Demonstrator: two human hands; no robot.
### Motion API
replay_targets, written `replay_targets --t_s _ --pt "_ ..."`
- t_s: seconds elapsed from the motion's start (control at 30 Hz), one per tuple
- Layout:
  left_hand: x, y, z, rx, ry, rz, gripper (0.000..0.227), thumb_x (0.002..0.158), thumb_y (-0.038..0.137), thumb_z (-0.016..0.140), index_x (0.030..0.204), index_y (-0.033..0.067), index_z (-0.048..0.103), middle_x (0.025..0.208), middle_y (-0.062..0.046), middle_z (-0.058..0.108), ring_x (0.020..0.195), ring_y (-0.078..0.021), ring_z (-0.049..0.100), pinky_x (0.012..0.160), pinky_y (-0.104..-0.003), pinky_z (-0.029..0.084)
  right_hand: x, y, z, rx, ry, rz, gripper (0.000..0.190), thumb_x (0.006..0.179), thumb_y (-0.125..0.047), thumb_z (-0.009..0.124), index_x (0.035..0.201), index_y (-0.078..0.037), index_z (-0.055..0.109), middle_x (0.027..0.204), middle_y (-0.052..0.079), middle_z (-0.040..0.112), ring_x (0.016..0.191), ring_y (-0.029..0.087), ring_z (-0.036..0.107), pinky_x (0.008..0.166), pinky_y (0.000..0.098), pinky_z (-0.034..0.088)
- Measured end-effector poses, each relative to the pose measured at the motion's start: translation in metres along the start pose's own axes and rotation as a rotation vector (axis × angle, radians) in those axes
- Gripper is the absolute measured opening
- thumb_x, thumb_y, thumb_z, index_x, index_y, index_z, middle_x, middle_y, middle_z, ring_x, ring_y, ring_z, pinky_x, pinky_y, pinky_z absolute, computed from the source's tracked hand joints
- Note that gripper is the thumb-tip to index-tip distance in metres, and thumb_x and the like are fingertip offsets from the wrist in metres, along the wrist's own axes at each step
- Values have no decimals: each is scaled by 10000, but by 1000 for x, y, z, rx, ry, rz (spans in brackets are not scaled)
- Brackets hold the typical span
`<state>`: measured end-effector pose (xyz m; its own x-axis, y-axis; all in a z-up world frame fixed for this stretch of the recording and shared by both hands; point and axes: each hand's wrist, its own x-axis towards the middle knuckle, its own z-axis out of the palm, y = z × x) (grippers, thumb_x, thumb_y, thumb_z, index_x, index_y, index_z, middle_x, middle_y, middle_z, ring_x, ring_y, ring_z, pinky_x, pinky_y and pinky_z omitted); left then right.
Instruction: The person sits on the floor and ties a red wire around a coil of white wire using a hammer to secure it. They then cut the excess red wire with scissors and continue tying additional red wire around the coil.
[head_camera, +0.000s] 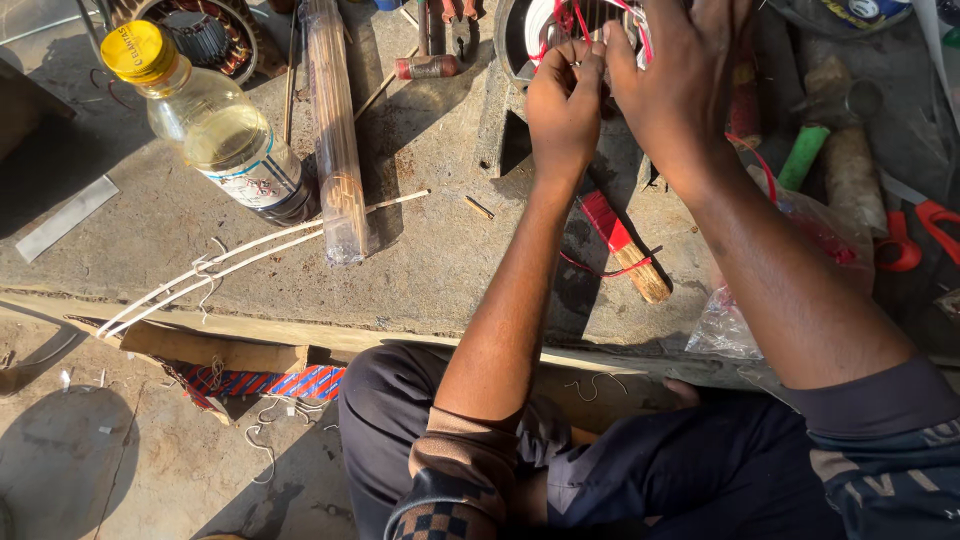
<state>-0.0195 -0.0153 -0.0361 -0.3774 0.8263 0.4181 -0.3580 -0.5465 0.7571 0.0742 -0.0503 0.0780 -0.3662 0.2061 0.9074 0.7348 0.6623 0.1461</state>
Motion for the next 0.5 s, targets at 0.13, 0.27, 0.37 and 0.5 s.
replay_targets --t_s 0.13,0.27,0.37,0.5 --pt "-6 14 -11 82 -166 -186 239 1076 225 559 935 35 593 731 19 580 606 -56 526 544 -251 456 0 -4 -7 232 -96 68 130 976 -23 746 1075 4 667 1023 146 668 955 335 639 823 436 485" --pt "-4 40 -16 205 -340 -273 277 1085 282 513 943 62 602 704 39 524 589 -54 489 542 -243 434 15 1 11 402 -251 321 194 1023 -145 816 933 -41 679 900 77 727 839 259 725 788 396 537" --pt "-7 66 -22 -9 -496 -435 291 1096 319 512 943 82 584 708 51 462 595 -56 432 551 -242 379 15 7 18 284 -217 252 176 862 -114 807 947 -12 692 853 106 714 775 279 711 717 400 523" --pt "-24 96 -33 52 -635 -453 388 1092 390 526 823 112 496 649 42 445 559 -67 431 517 -245 352 10 15 25 220 -307 312 211 936 -218 831 870 -42 735 773 99 736 680 281 690 689 420 525"
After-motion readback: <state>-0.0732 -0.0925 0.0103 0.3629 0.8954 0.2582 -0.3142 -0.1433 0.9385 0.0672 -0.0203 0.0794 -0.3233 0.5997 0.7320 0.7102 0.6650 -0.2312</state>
